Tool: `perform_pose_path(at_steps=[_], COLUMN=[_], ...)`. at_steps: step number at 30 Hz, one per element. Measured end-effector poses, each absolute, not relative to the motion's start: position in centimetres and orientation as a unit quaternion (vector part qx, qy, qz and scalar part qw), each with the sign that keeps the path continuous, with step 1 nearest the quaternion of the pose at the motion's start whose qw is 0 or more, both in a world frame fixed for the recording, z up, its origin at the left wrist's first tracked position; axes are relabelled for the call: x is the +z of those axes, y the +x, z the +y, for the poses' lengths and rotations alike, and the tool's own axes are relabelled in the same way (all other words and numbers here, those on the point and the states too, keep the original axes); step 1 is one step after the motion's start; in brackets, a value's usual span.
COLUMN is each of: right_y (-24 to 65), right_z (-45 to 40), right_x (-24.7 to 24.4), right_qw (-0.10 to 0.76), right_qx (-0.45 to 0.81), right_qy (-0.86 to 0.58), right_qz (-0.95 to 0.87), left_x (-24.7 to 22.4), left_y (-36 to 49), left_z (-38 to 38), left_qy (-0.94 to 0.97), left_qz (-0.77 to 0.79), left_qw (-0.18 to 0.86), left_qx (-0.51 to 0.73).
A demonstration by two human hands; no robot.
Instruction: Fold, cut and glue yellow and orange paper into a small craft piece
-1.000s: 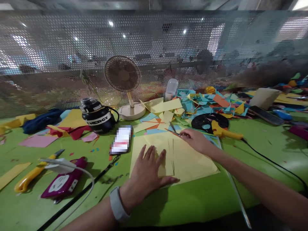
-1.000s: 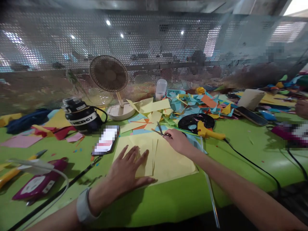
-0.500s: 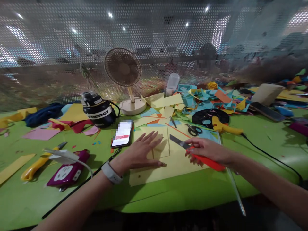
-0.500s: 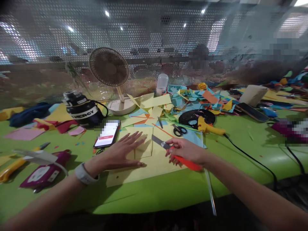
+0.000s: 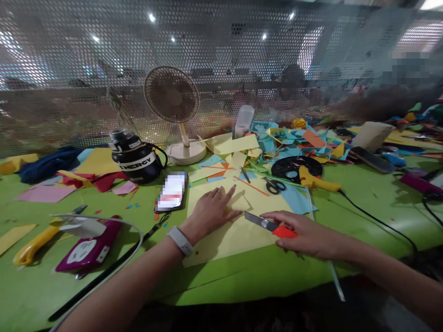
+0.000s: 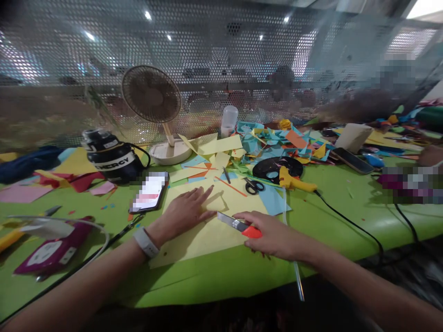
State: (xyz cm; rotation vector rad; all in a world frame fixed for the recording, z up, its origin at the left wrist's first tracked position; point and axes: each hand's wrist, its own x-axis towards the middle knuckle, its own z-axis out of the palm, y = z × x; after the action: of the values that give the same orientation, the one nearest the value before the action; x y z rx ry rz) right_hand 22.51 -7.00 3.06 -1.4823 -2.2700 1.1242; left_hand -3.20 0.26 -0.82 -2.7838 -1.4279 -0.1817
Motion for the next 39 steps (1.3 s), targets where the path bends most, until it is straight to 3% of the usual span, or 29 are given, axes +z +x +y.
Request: perform_pose_path(at_steps=[14,26,39], right_y=[22.7,20.5,19.7], right_z=[-7.6,-6.6,-6.5], right_x=[3.2,3.9,3.0], right_qw=[0.037,-0.023,0.015], right_qx=[0.151,0.135,0.115], right_qy=[-0.52,-0.531,-0.538], right_qz=[-0.84,-0.836,-0.835], left_x=[0.1,0.0,-1.0], left_y=[-4.5,-4.0,-3.9], left_z=[0.8,0.4,0.9], left_qy=[-0.912,-0.901,-0.945], left_qz=[-0.404,-0.42,-0.319], left_qw=[-0.039,-0.074,-0.021], left_qx=[-0.06,-0.081,-0.07])
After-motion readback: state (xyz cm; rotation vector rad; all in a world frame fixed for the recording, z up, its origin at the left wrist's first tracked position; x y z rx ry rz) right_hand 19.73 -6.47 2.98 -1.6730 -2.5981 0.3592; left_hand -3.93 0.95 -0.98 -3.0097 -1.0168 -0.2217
